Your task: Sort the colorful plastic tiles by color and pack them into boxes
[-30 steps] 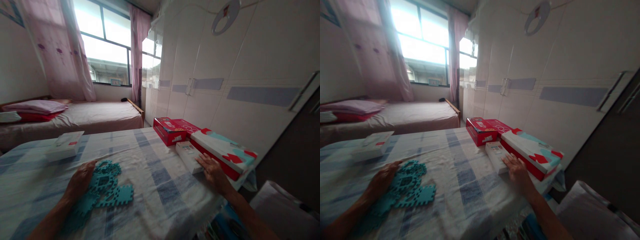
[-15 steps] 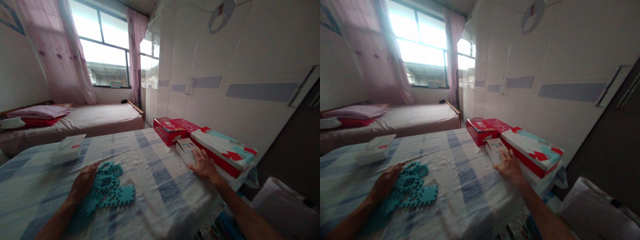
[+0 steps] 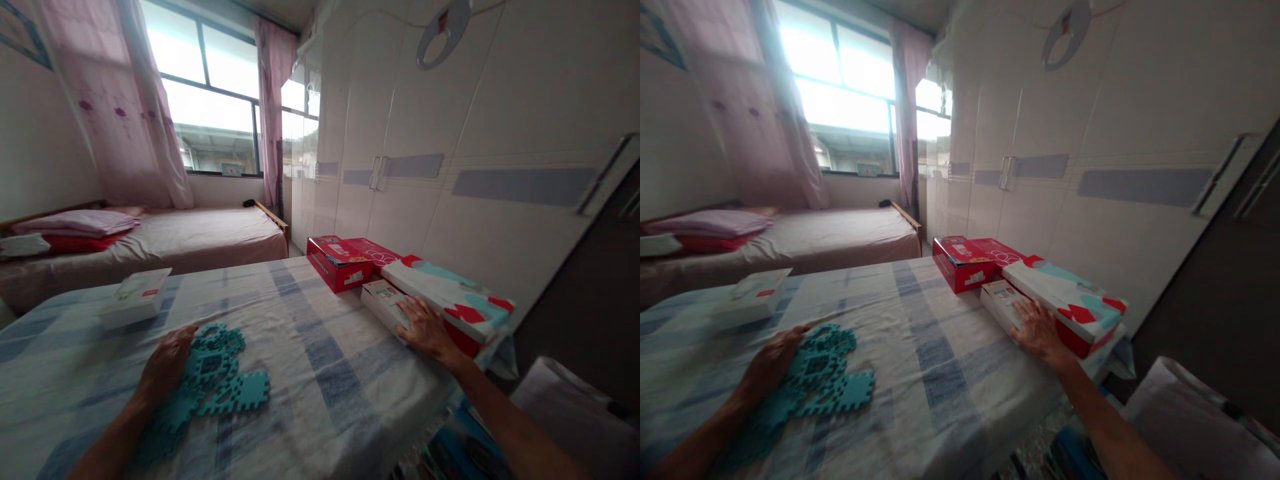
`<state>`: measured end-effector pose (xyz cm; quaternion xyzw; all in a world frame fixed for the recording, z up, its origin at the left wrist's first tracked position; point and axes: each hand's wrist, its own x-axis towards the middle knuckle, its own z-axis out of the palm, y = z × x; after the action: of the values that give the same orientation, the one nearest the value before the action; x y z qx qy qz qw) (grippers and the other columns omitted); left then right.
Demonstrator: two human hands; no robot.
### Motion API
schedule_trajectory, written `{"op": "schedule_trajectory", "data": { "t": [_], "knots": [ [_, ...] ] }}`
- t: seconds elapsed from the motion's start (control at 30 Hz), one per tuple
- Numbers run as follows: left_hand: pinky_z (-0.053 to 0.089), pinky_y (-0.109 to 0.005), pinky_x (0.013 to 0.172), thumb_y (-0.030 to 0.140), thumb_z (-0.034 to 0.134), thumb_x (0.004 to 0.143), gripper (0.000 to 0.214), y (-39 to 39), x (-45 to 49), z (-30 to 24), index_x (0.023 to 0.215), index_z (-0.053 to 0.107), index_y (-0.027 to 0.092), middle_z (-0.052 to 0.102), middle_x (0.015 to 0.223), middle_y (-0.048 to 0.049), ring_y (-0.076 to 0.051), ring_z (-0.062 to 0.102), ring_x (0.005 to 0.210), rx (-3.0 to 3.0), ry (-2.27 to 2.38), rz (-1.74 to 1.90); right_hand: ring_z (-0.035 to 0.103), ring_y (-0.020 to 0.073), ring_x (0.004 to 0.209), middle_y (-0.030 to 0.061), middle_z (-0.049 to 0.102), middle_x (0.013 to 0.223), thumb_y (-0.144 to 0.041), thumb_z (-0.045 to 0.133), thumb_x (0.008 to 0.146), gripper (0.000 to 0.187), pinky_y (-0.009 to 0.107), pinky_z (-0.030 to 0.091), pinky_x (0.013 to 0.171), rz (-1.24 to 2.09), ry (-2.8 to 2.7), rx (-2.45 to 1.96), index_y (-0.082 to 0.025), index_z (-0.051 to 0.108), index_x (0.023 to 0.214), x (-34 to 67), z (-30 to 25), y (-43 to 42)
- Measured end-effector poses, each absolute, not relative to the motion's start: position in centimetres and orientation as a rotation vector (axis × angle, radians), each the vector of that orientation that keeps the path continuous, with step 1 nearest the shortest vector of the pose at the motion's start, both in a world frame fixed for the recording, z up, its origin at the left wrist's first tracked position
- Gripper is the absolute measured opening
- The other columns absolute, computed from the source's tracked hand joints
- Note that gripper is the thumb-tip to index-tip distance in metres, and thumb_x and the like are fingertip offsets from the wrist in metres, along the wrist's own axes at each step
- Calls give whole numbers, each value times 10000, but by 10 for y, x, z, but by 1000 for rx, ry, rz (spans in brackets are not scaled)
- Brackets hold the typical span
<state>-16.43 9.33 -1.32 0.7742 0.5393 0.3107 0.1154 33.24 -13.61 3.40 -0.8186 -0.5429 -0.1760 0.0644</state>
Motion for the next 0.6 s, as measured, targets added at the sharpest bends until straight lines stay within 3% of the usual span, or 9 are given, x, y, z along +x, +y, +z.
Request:
{"op": "schedule_trajectory", "data": {
  "t": [0.27,0.4,0.6],
  "knots": [
    [362,-381,1029,339,182,855,505,75,-151,2,1036,598,119,623,1151,-145,-228,534,1130,2182,1567,914,355,355,1278,137,483,1336,-430,452,826,519,542,367,966,-787,-1752,-2106,-151,528,1258,320,23,-131],
    [382,-308,998,306,200,897,454,73,-145,3,1008,613,156,635,1117,-102,-178,546,1090,2151,1636,958,434,305,1236,127,522,1288,-475,439,834,512,486,403,971,-562,-1877,-1815,-170,527,1236,280,20,-91],
    [413,-295,942,305,220,932,426,70,-141,-3,956,628,182,649,1050,-83,-165,570,1025,2156,1671,1012,483,246,1206,114,515,1299,-366,422,843,432,420,451,933,-172,-1946,-1664,-200,523,1228,189,17,-27]
  ]
}}
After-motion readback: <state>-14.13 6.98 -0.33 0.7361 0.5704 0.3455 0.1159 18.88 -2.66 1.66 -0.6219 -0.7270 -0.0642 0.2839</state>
